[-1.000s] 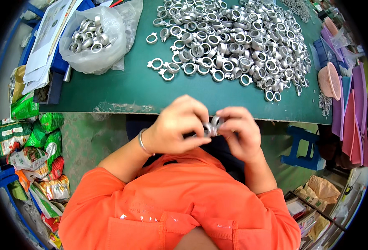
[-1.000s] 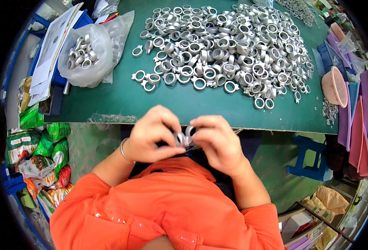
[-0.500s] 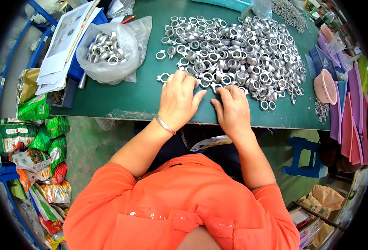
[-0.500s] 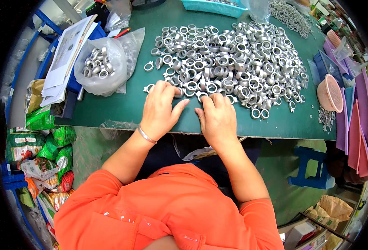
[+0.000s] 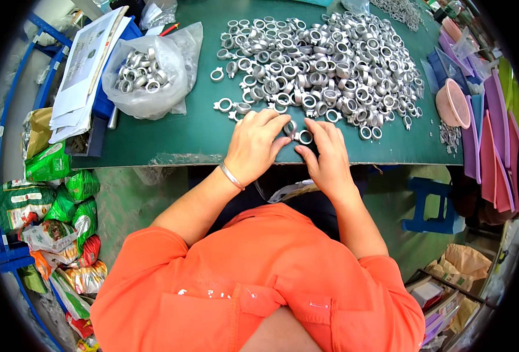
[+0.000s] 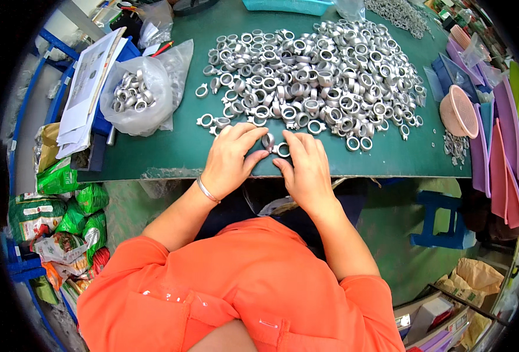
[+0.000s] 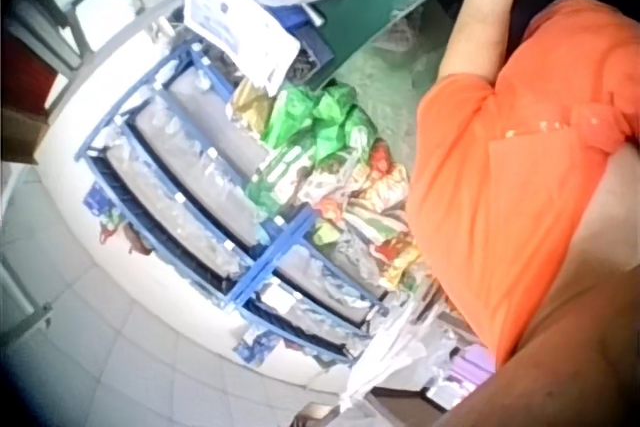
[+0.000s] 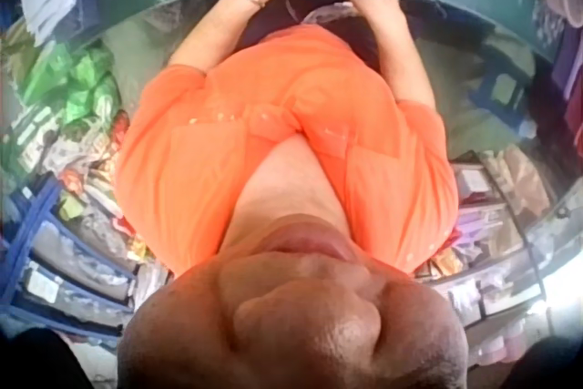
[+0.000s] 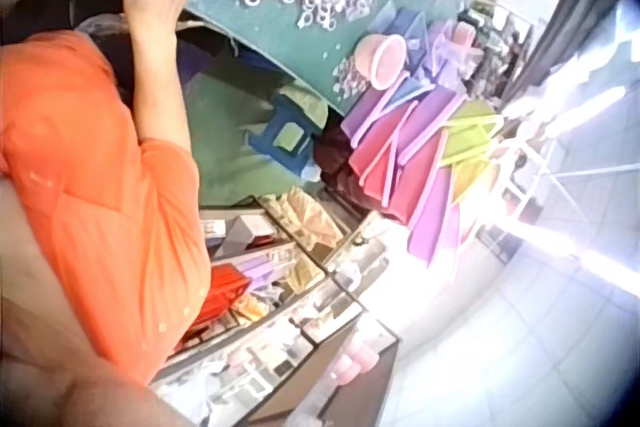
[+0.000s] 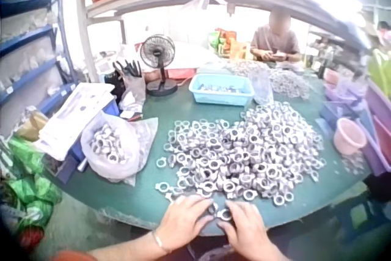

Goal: The person places small metal ring components into small plastic bags, counts them, and then places the filled bags into a blue storage bin on a production floor.

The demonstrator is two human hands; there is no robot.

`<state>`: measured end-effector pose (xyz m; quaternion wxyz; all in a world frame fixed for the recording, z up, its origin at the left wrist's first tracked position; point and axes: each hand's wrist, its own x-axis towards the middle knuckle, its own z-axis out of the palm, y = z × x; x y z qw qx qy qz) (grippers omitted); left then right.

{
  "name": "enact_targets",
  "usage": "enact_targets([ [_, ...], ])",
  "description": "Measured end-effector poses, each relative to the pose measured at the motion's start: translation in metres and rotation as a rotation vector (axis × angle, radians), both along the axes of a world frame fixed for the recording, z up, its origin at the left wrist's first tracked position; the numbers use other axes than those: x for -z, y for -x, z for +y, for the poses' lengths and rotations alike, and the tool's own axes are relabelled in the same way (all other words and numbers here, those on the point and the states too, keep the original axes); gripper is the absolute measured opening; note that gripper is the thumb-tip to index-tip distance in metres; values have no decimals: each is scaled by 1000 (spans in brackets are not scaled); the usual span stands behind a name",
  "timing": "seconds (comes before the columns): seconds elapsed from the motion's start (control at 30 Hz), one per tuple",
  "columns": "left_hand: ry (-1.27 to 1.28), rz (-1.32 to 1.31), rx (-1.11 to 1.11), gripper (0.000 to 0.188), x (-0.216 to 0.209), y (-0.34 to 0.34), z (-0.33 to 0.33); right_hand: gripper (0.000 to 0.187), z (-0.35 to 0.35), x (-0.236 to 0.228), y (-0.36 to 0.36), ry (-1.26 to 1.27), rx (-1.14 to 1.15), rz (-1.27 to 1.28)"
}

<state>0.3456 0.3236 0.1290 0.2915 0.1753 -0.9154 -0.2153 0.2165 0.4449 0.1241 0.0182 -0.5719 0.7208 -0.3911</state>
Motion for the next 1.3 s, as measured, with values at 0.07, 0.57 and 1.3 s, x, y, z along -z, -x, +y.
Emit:
enact_targets([
  [0.07, -37, 21, 32, 35, 3, -3, 1, 35, 0, -2, 0, -30, -4, 4],
  [0.57, -173, 166, 135, 20, 11, -8, 3, 31, 20, 6, -4, 152, -133, -638],
  [1.3, -210, 231, 190, 18, 10, -13, -4, 23, -1, -5, 22, -83, 194, 270],
])
